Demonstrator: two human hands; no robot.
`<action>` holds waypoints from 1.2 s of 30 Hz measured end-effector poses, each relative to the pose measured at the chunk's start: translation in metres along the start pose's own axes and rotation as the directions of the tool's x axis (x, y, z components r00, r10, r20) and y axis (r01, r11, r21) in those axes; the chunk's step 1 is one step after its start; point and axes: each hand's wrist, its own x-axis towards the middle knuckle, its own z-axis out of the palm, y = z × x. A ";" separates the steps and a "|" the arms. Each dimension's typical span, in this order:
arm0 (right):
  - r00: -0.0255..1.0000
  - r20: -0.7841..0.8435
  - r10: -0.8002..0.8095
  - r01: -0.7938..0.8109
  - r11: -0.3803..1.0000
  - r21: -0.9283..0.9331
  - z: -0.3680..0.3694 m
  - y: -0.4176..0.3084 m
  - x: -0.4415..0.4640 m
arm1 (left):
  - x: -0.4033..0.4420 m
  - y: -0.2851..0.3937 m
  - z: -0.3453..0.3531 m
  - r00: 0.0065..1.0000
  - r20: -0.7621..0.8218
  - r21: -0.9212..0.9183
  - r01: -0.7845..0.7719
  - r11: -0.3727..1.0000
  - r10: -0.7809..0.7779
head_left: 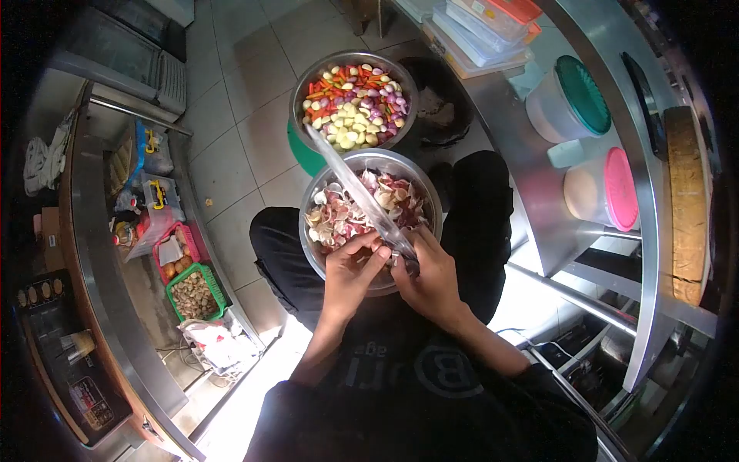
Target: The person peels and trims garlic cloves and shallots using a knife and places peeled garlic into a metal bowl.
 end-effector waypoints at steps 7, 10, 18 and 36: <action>0.996 -0.043 0.077 -0.077 0.997 -0.005 -0.002 0.008 0.005 | 0.003 0.012 -0.010 0.995 0.046 -0.085 0.096 0.992 -0.092; 0.989 -0.046 0.144 -0.143 0.989 0.027 -0.007 0.010 0.008 | 0.002 0.014 -0.011 0.998 0.037 -0.122 0.051 0.991 -0.046; 0.998 0.031 0.060 -0.060 0.998 0.031 -0.005 0.012 0.004 | 0.000 0.011 -0.017 0.989 0.006 -0.309 0.140 0.941 -0.145; 0.998 0.064 0.017 -0.013 0.998 -0.058 -0.004 -0.005 -0.003 | 0.002 -0.008 -0.005 0.994 -0.107 -0.070 -0.043 0.997 0.035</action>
